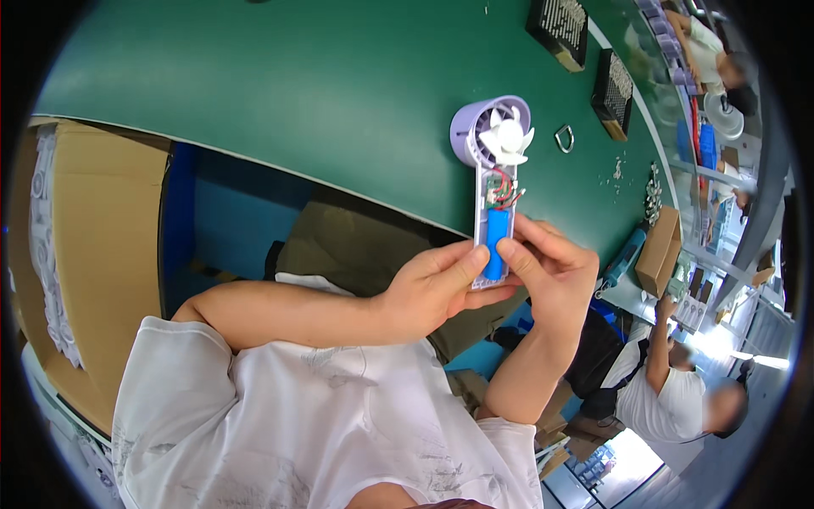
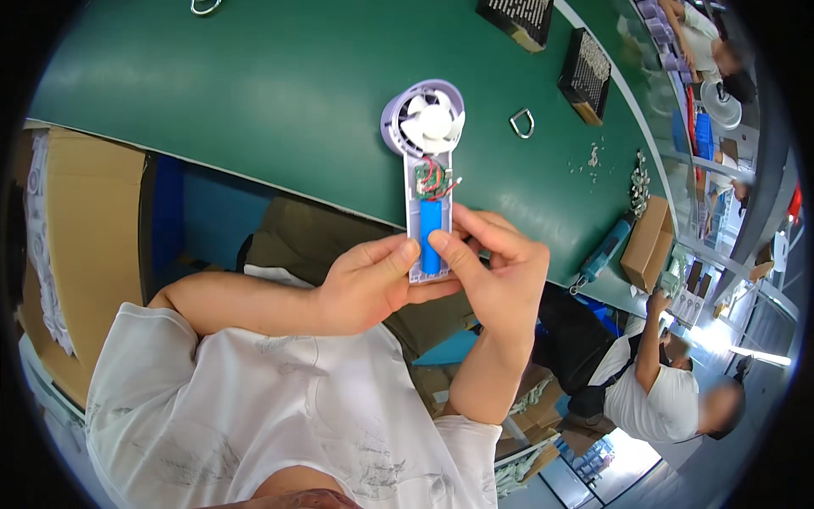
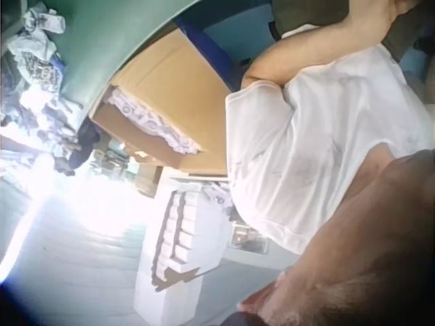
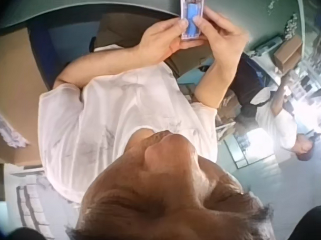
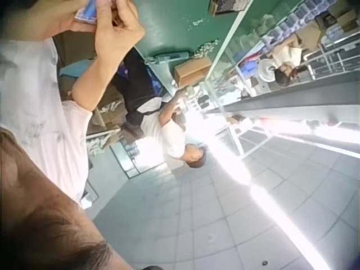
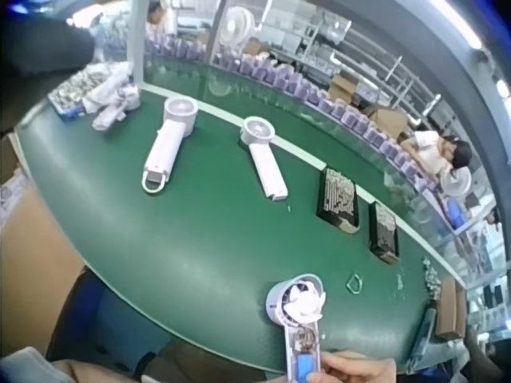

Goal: Assembling the components of a small portable handheld fan on a factory assembly line.

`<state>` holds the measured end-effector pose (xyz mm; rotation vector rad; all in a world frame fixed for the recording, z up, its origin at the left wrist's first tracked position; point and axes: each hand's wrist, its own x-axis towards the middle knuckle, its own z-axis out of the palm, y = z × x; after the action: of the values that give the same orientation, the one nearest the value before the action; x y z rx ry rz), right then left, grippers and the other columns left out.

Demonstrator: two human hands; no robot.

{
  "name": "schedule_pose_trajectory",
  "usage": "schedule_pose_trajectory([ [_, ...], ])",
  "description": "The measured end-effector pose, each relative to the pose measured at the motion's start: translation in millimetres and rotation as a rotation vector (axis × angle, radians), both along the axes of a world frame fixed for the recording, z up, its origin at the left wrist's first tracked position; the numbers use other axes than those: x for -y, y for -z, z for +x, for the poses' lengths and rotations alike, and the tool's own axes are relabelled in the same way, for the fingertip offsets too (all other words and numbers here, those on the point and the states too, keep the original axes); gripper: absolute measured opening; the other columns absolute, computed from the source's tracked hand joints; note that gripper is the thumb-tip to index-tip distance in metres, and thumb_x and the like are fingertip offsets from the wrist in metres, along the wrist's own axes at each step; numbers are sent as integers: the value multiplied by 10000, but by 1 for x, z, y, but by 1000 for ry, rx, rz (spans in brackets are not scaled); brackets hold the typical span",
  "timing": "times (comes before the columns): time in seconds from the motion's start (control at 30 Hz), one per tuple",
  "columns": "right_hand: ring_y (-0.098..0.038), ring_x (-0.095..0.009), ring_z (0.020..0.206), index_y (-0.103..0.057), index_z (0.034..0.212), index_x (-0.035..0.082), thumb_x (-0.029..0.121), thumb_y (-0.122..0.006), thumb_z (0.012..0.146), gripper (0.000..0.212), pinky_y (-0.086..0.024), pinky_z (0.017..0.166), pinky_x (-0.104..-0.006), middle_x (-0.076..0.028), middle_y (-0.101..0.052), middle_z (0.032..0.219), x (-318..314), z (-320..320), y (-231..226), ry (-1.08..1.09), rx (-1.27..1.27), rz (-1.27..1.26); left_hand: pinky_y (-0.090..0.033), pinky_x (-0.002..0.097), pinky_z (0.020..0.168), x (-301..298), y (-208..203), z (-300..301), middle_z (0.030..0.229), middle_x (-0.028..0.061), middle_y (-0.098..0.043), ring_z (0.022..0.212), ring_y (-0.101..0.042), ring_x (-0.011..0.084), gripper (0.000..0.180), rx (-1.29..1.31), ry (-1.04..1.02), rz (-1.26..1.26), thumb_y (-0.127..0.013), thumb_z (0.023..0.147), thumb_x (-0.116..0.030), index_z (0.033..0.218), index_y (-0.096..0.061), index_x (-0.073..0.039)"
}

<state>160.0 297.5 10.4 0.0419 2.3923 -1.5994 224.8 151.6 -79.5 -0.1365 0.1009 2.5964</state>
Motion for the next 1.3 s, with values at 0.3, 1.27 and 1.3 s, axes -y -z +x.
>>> schedule_pose_trajectory([
  [0.3, -683, -147, 860, -791, 1174, -49, -78, -836, 810, 367, -521, 747, -270, -115, -771, 982, -1, -2, -5, -47, 7, 22, -440, 501, 1242, 11, -18, -7, 1598, 120, -468, 1467, -482, 237, 455, -74, 95, -246, -477, 1149, -160, 1566, -427, 15],
  [1.27, -668, -83, 603, -823, 945, -73, 129, -879, 881, 220, -550, 511, -225, -72, -742, 721, 24, -26, -18, 116, 157, 76, -574, 424, 1108, 11, -23, -17, 1285, 156, -691, 1240, -678, 242, 319, 7, 48, -232, -567, 1121, -164, 1313, -626, 83],
  [1.3, -669, -84, 606, -822, 944, -74, 127, -877, 882, 218, -552, 513, -227, -73, -742, 722, 23, -26, -19, 114, 171, 67, -580, 423, 1100, 12, -25, -18, 1273, 158, -696, 1230, -684, 239, 331, 23, 54, -233, -572, 1121, -182, 1306, -630, 86],
])
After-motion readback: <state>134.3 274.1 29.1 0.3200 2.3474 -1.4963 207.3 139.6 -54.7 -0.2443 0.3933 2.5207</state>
